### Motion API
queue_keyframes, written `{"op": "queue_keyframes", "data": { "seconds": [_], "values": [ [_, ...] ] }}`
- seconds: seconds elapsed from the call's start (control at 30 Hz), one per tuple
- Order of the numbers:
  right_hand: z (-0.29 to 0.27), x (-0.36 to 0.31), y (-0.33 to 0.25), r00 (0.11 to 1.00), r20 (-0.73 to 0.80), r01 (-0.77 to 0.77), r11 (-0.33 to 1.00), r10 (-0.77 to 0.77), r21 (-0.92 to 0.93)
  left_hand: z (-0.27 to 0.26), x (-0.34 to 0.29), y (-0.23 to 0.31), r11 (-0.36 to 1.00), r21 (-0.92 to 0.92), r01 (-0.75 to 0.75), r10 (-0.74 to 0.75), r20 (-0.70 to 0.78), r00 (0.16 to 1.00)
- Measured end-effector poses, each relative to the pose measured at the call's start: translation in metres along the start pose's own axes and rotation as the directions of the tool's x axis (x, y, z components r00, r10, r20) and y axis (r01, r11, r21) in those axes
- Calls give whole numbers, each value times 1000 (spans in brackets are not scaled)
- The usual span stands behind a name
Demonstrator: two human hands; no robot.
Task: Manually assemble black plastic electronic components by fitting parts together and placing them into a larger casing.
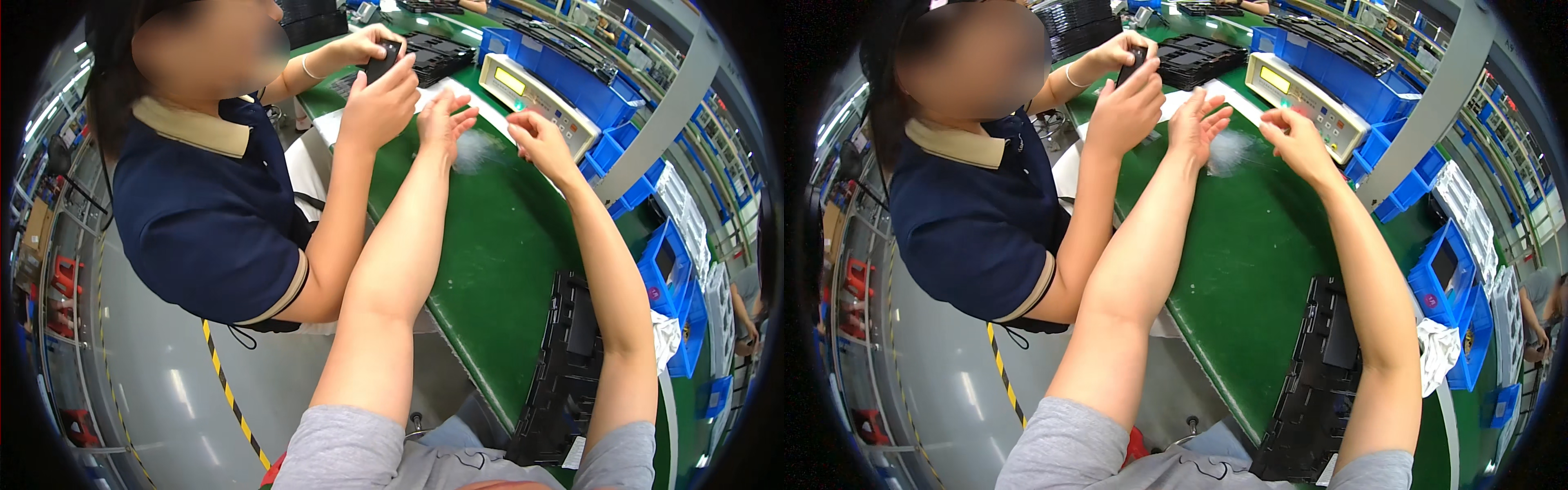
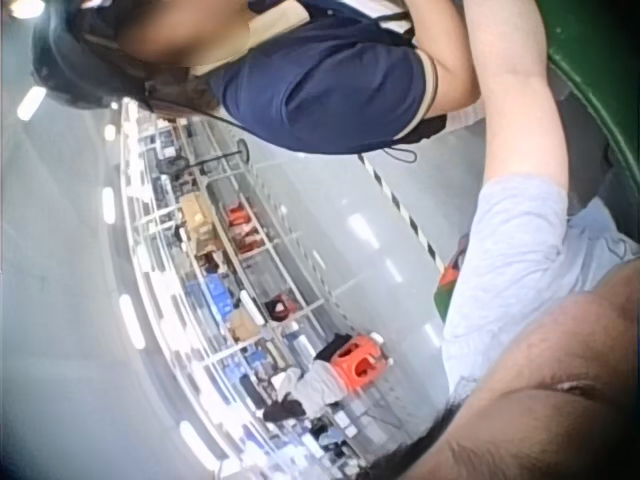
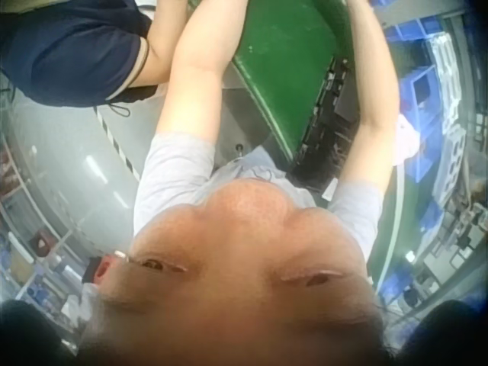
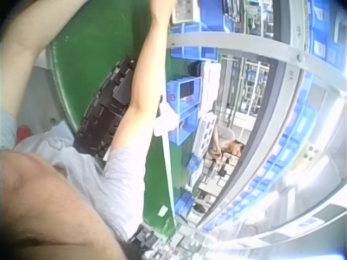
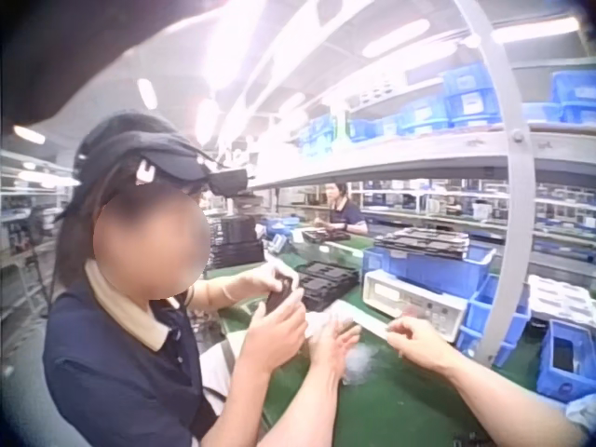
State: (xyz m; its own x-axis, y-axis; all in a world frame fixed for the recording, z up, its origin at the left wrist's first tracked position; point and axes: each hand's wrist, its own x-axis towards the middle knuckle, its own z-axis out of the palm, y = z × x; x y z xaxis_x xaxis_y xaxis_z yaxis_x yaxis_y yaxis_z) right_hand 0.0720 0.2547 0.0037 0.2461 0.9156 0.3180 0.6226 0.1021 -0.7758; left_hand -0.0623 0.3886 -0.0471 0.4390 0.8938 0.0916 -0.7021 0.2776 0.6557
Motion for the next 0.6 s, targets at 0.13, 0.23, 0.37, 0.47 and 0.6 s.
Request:
{"op": "queue_keyframes", "data": {
  "seconds": [0.13, 0.23, 0.37, 0.47, 0.6],
  "values": [
    [0, -22, 22, 994, 101, 56, 966, -31, -253, 5, -5, -1, 1000, 25, -7, 7, 1, 1000],
    [3, -35, 24, 985, 145, 140, 913, -90, -384, 4, -3, -4, 1000, 16, -4, 4, 28, 1000],
    [11, -39, 7, 984, 172, 128, 878, -52, -462, 3, -3, -4, 999, 51, -1, 0, 26, 1000],
    [10, -39, 4, 988, 156, 97, 873, -25, -479, 4, -5, -3, 997, 76, 14, -16, 26, 1000],
    [11, -38, 6, 990, 132, 97, 873, -38, -477, 6, -6, -2, 996, 91, 20, -23, 30, 999]
  ]
}}
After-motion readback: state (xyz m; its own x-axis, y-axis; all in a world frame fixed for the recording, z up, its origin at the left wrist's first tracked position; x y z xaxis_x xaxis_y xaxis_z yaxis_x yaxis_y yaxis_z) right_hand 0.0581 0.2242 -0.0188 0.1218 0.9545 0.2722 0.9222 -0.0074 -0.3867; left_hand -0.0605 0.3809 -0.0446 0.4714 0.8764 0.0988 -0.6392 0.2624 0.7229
